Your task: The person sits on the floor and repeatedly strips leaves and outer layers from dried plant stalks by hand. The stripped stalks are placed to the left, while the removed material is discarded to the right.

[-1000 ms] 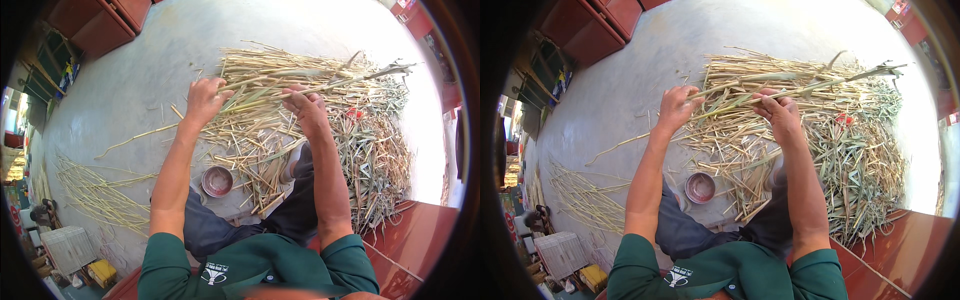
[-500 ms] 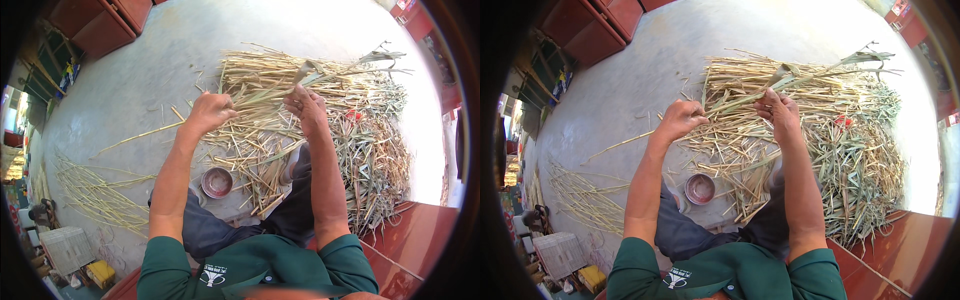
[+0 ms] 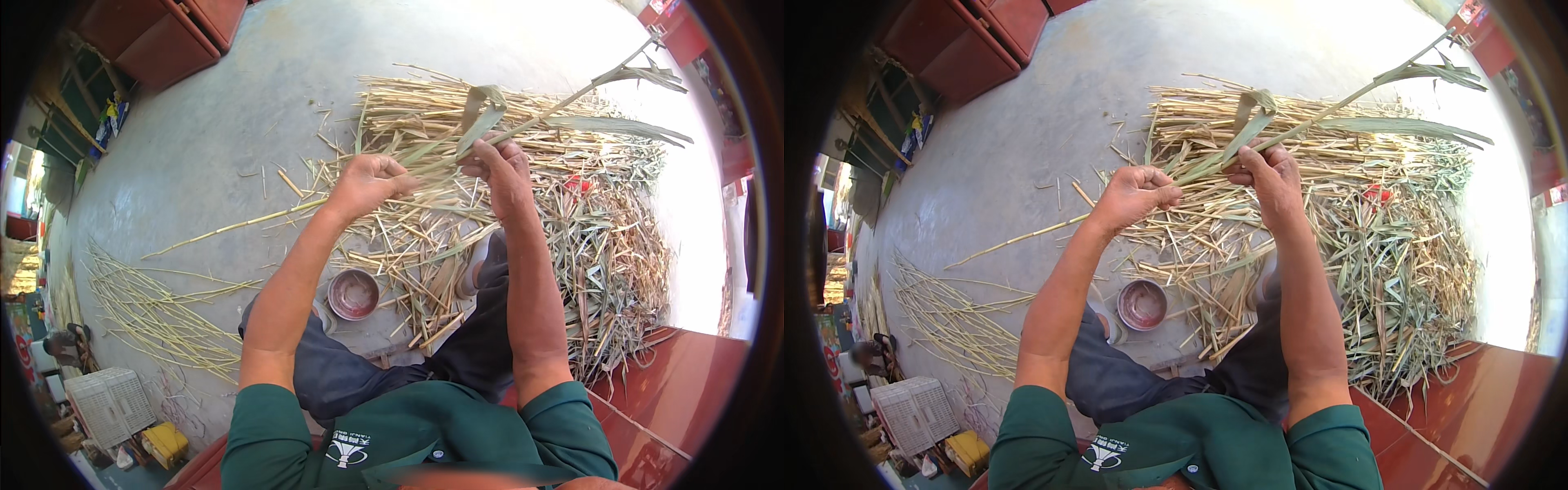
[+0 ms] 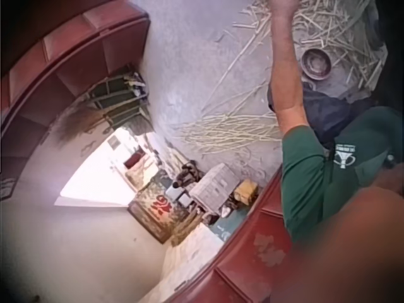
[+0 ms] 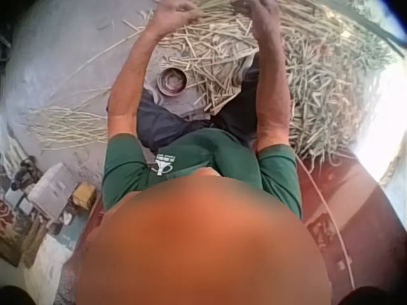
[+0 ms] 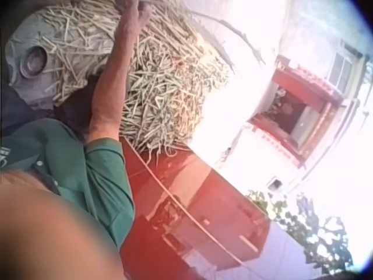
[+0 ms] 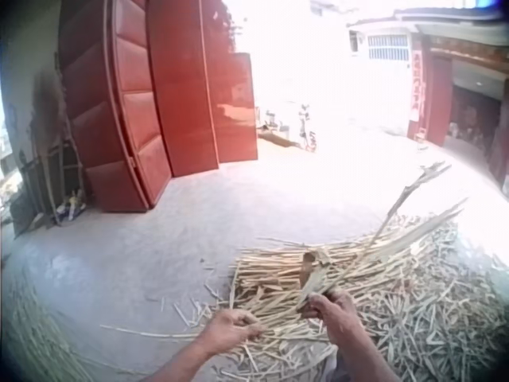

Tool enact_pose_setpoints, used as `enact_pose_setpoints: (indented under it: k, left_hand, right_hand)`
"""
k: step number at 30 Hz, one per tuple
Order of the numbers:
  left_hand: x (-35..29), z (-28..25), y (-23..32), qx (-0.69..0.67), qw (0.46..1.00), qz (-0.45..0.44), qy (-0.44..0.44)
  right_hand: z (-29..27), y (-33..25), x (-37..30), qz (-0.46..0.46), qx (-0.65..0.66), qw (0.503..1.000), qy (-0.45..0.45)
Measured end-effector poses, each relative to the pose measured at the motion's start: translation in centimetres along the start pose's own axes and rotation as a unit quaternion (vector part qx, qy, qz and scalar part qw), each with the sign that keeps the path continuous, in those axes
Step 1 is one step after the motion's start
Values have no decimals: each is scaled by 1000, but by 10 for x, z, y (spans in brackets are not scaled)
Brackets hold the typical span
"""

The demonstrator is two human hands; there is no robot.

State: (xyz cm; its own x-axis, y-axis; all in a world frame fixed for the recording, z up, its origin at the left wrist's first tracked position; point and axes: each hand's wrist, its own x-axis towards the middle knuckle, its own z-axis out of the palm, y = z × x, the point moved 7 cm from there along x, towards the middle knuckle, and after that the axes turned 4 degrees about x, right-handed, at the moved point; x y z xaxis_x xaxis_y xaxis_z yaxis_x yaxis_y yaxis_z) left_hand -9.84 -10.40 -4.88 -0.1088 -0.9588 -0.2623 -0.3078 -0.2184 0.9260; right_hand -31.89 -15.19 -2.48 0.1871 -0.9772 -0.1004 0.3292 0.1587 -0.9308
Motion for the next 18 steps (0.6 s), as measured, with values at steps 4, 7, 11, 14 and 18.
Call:
enact_pose_setpoints:
  k: [4,7,11,14,18]
  left_hand:
    - [-3,-5,1,-92,995,-25,-2]
    - [-2,-21,-3,-170,982,-58,57]
    - [3,-68,-1,-82,990,-10,112]
    - [2,-63,0,266,959,14,100]
    - [-17,-32,55,347,866,304,192]
  right_hand:
    - [6,-2,0,-14,7,999,-44]
    - [7,-2,-2,-14,18,997,-75]
    - [-3,-2,-6,4,-12,998,-67]
    - [-1,2,-5,28,1,997,-78]
    - [8,12,-5,45,41,997,-52]
